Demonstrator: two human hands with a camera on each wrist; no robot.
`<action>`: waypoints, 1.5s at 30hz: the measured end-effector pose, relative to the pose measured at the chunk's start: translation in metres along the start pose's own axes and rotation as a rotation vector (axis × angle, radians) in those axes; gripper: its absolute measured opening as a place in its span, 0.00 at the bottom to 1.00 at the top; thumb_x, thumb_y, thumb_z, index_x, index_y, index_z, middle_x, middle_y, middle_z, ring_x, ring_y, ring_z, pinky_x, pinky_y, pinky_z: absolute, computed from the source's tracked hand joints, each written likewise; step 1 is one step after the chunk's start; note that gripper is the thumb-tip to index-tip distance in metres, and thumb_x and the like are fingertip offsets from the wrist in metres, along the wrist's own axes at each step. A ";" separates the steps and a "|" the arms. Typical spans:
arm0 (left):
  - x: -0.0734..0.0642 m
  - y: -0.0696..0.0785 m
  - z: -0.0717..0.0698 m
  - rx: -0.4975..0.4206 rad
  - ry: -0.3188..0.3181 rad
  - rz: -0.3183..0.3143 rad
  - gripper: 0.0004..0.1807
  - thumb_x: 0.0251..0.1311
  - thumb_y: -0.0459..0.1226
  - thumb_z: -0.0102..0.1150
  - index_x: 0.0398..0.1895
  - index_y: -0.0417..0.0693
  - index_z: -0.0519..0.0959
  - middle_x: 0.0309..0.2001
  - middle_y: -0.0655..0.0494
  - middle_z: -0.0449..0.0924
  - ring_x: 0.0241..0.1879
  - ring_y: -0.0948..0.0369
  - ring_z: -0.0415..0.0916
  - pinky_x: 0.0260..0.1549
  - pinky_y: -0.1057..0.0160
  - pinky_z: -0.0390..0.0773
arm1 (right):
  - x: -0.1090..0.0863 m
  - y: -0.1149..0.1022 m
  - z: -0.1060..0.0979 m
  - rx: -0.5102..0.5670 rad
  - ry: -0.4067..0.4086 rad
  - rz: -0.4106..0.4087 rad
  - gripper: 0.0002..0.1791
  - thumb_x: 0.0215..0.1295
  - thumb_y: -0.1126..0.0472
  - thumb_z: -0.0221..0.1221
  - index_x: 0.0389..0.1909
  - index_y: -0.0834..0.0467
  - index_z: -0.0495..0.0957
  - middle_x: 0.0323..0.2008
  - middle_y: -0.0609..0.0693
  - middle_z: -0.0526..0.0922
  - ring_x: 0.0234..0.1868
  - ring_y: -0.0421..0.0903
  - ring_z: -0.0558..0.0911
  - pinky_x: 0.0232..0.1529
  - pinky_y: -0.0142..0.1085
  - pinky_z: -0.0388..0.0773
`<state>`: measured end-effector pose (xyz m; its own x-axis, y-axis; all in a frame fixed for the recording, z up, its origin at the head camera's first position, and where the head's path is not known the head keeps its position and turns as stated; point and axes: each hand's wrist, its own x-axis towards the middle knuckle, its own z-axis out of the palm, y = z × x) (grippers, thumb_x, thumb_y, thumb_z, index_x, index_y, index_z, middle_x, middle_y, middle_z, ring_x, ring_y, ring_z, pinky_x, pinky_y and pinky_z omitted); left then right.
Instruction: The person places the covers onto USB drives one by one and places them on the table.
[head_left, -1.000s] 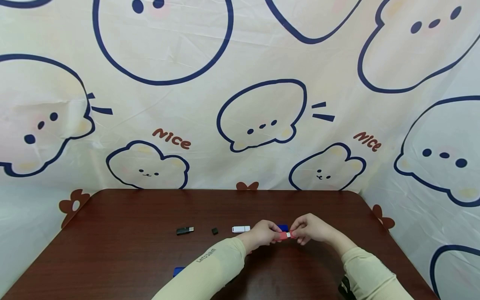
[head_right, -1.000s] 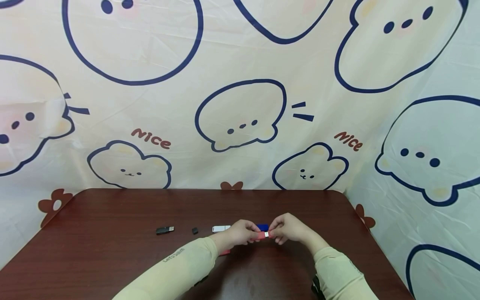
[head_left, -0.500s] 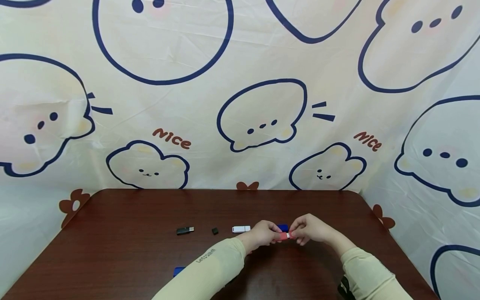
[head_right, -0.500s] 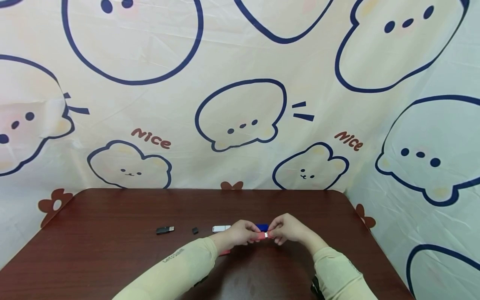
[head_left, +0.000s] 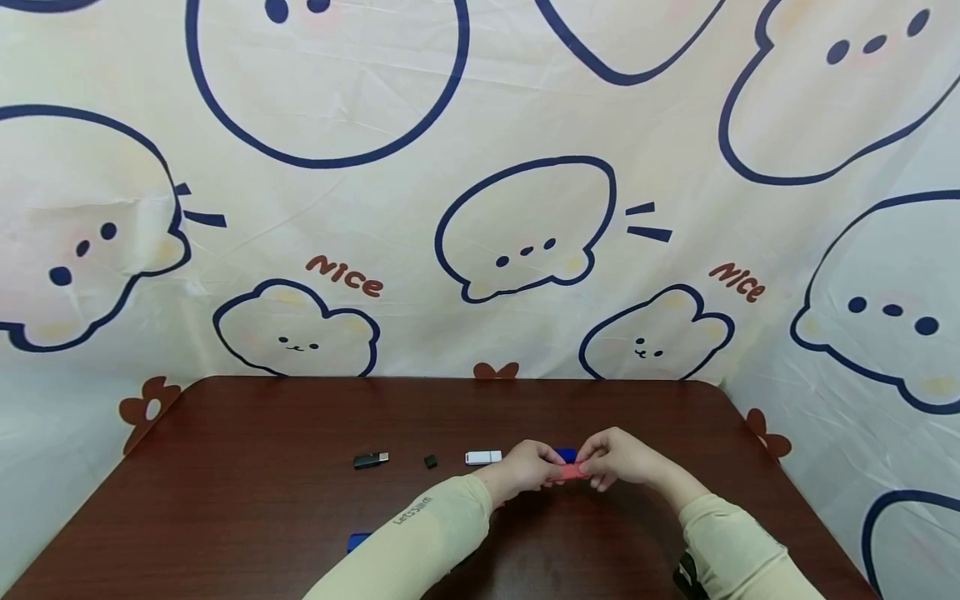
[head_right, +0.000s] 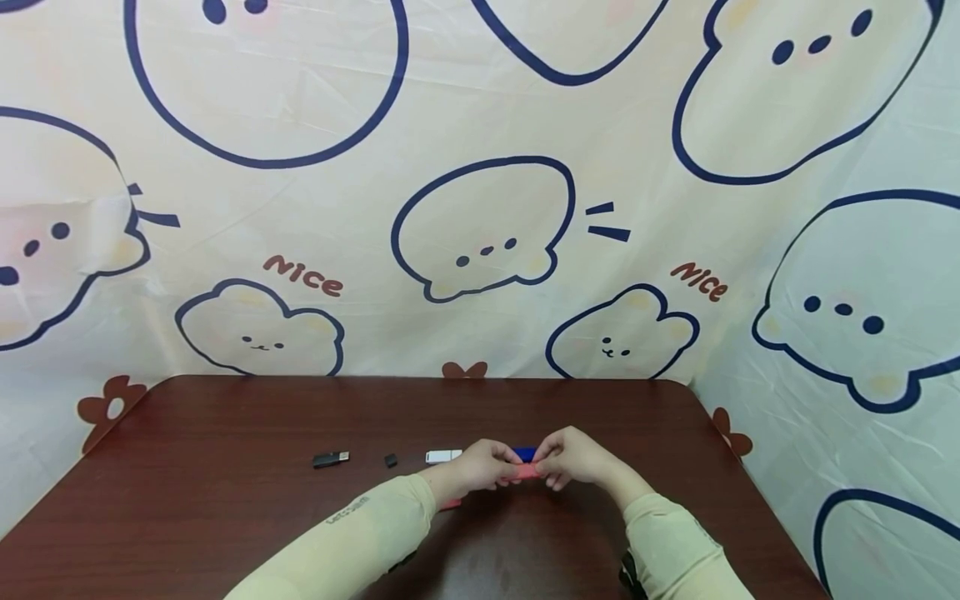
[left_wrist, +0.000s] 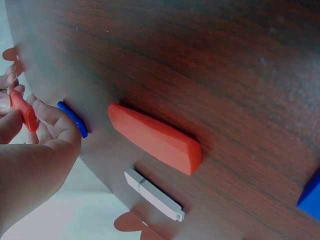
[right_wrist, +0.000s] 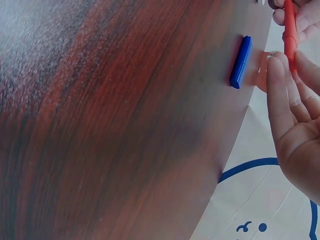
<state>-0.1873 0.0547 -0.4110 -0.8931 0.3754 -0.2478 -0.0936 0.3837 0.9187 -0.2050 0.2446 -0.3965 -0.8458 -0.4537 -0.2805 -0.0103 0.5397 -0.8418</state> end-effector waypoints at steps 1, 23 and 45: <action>0.000 0.000 0.000 0.001 0.000 -0.002 0.04 0.58 0.32 0.58 0.34 0.39 0.81 0.29 0.47 0.83 0.25 0.62 0.69 0.24 0.68 0.66 | 0.000 0.000 0.000 -0.001 0.000 0.001 0.09 0.60 0.68 0.59 0.37 0.71 0.77 0.25 0.58 0.82 0.20 0.39 0.78 0.27 0.37 0.81; -0.003 0.000 0.002 -0.095 0.006 -0.050 0.07 0.59 0.30 0.57 0.37 0.34 0.81 0.29 0.43 0.84 0.20 0.66 0.72 0.24 0.69 0.76 | 0.000 0.001 0.001 0.046 0.002 0.023 0.09 0.60 0.69 0.58 0.38 0.73 0.77 0.22 0.52 0.81 0.20 0.38 0.79 0.27 0.36 0.82; -0.003 0.001 0.006 -0.190 0.077 -0.043 0.06 0.57 0.25 0.57 0.35 0.30 0.82 0.19 0.52 0.77 0.14 0.70 0.71 0.20 0.73 0.76 | -0.001 -0.004 0.006 0.074 0.046 0.039 0.09 0.59 0.70 0.59 0.37 0.74 0.78 0.18 0.48 0.79 0.20 0.38 0.79 0.28 0.37 0.82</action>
<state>-0.1823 0.0590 -0.4110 -0.9166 0.2938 -0.2710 -0.2075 0.2296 0.9509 -0.2012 0.2392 -0.3956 -0.8686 -0.3994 -0.2932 0.0606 0.5017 -0.8629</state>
